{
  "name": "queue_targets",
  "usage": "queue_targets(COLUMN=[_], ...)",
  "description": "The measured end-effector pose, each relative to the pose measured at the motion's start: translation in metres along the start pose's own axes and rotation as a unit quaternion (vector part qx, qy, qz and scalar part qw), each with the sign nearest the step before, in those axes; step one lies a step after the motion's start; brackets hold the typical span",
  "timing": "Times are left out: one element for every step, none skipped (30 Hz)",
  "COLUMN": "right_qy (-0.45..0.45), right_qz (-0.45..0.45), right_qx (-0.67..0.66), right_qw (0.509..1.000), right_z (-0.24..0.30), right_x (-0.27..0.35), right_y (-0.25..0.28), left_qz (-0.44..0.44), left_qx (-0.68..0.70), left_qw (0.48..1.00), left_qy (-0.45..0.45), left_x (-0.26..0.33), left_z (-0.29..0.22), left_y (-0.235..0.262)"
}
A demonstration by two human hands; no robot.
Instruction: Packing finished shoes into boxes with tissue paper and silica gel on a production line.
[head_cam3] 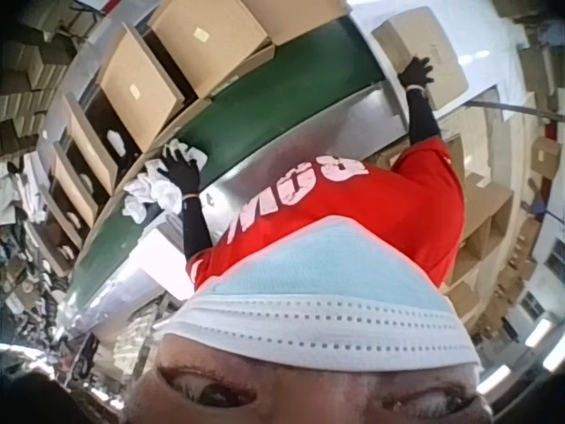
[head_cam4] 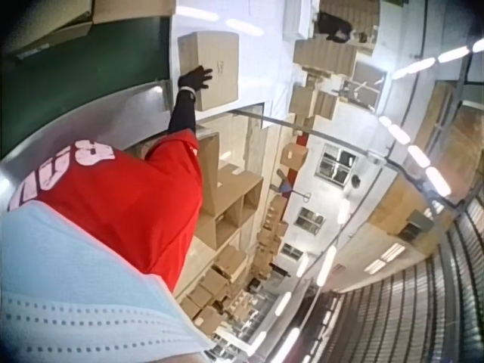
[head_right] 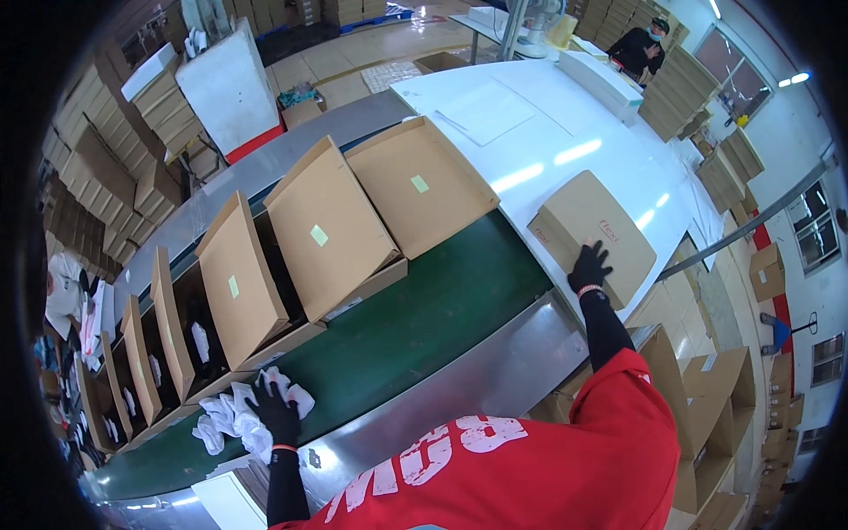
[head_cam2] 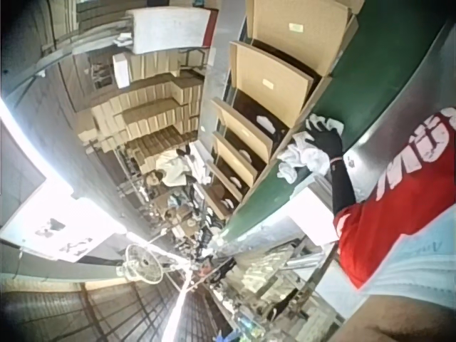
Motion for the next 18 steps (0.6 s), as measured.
queue_targets(right_qy=[0.036, 0.104, 0.171, 0.262, 0.35, 0.411, 0.472, 0.503, 0.532, 0.556, 0.582, 0.596, 0.611, 0.621, 0.6, 0.588, 0.579, 0.574], right_qz=[-0.004, -0.08, -0.15, -0.12, -0.089, -0.124, -0.161, -0.146, -0.13, -0.163, -0.193, -0.138, -0.084, -0.031, -0.061, -0.071, -0.073, -0.073], right_qx=[-0.014, -0.085, -0.157, -0.234, -0.309, -0.309, -0.308, -0.352, -0.394, -0.355, -0.316, -0.297, -0.277, -0.252, -0.275, -0.276, -0.269, -0.255], right_qw=[0.999, 0.988, 0.961, 0.928, 0.88, 0.848, 0.81, 0.775, 0.738, 0.734, 0.724, 0.734, 0.737, 0.742, 0.749, 0.757, 0.766, 0.775], right_z=[0.017, 0.035, 0.057, 0.086, 0.119, 0.148, 0.179, 0.208, 0.235, 0.26, 0.285, 0.308, 0.331, 0.348, 0.363, 0.377, 0.382, 0.386], right_x=[0.01, 0.019, 0.029, 0.039, 0.053, 0.073, 0.092, 0.101, 0.107, 0.113, 0.119, 0.122, 0.127, 0.129, 0.128, 0.126, 0.122, 0.114], right_y=[0.013, 0.011, 0.009, 0.015, 0.03, 0.06, 0.091, 0.103, 0.111, 0.117, 0.123, 0.125, 0.13, 0.129, 0.131, 0.127, 0.126, 0.125], left_qz=[0.045, 0.103, 0.161, 0.17, 0.178, 0.186, 0.147, 0.107, 0.066, 0.012, 0.043, 0.075, 0.105, 0.083, 0.071, 0.062, 0.052, 0.036], left_qx=[0.054, 0.061, 0.064, 0.04, 0.014, -0.011, -0.029, -0.046, -0.062, -0.067, -0.057, -0.047, -0.037, -0.021, -0.007, 0.009, 0.025, 0.05], left_qw=[0.997, 0.993, 0.985, 0.984, 0.983, 0.981, 0.987, 0.992, 0.995, 0.996, 0.996, 0.995, 0.994, 0.996, 0.997, 0.998, 0.998, 0.998], left_qy=[-0.015, -0.02, -0.024, -0.033, -0.041, -0.053, -0.051, -0.049, -0.049, -0.063, -0.05, -0.036, -0.018, -0.023, -0.018, -0.013, -0.015, -0.017], left_x=[0.0, 0.007, 0.013, 0.018, 0.027, 0.033, 0.041, 0.046, 0.044, 0.036, 0.031, 0.022, 0.02, 0.021, 0.024, 0.027, 0.028, 0.029], left_z=[-0.022, -0.041, -0.052, -0.053, -0.051, -0.049, -0.03, 0.002, 0.027, 0.037, 0.04, 0.038, 0.037, 0.033, 0.029, 0.023, 0.015, 0.012], left_y=[0.017, 0.013, 0.008, 0.005, 0.002, -0.004, -0.021, -0.049, -0.063, -0.057, -0.049, -0.035, -0.026, -0.021, -0.014, -0.007, -0.002, -0.002])
Point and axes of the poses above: each hand's wrist, its own x-axis away from the middle knuckle, its own y-axis out of the back of the hand, z = x × y, the point moved 3 cm from there along -x, towards the middle knuckle, and after that the axes turned 4 degrees about x, right-handed, at the moved point
